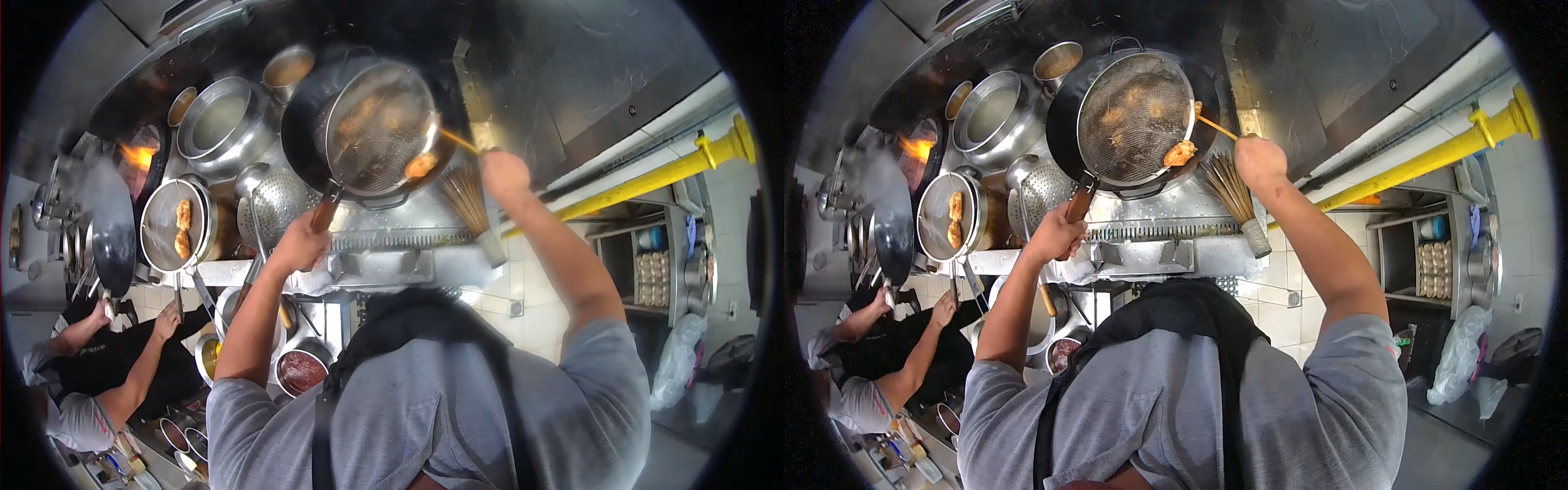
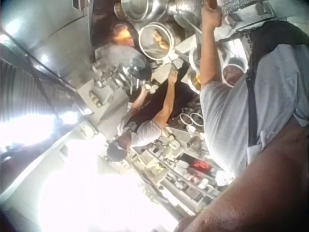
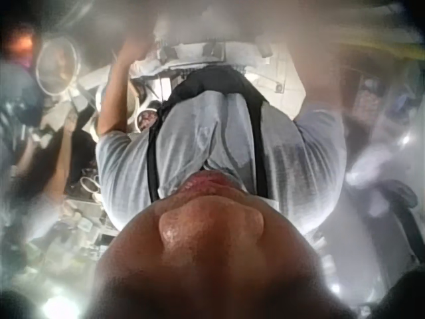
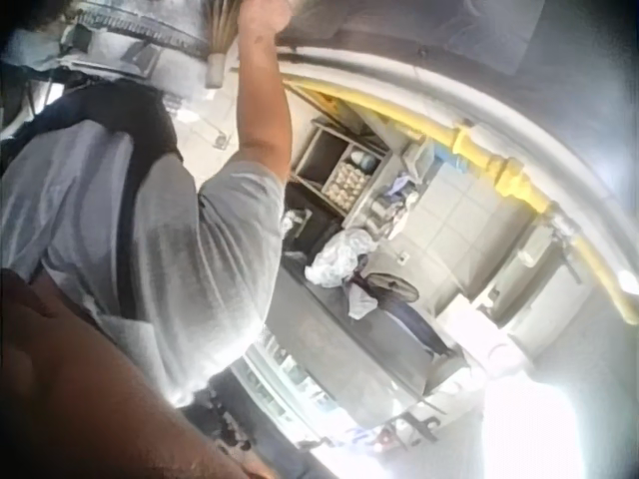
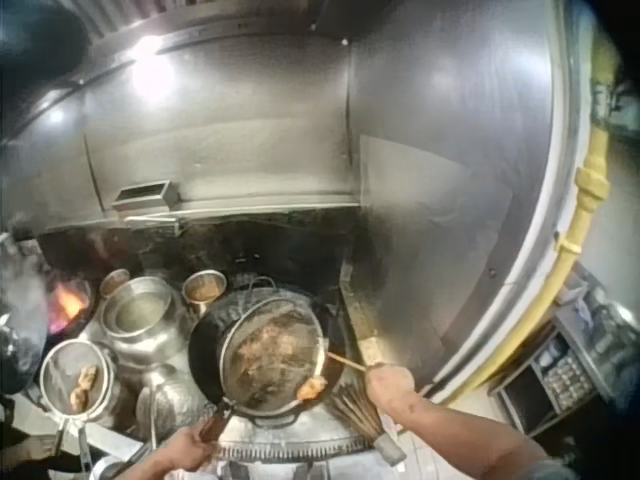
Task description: The person uses a mesh strainer and wooden chopsticks to manipulate food pieces in a wok filled with hot oil, then transfers the fried items into a metal bowl on the counter. After wiping the counter with a cloth, the person continues frying more food in the wok using the same tools.
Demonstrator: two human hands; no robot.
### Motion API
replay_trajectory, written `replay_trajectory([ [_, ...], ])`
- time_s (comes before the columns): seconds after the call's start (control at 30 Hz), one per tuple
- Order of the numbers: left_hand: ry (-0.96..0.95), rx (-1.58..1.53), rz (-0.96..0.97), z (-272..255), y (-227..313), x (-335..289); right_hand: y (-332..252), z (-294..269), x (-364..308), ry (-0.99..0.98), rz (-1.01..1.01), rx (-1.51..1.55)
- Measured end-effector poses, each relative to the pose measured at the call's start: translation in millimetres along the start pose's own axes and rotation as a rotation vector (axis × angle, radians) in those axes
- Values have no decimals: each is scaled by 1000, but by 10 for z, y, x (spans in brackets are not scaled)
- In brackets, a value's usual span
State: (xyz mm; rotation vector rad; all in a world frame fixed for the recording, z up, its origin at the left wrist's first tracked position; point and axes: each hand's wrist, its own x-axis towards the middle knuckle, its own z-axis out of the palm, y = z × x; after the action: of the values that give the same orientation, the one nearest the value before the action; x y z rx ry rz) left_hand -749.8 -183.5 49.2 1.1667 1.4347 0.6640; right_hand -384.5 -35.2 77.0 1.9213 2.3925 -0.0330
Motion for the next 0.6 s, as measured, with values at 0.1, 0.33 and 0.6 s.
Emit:
replay_trajectory([
  [0.1,21,146,-16,25,-15,48,-102,66,-50,64,-56,6],
  [0.33,38,146,-120,87,130,155,86,-579,-577,12,-46,-116],
  [0.6,95,89,-56,87,-17,218,115,-1414,-1024,55,-167,-102],
])
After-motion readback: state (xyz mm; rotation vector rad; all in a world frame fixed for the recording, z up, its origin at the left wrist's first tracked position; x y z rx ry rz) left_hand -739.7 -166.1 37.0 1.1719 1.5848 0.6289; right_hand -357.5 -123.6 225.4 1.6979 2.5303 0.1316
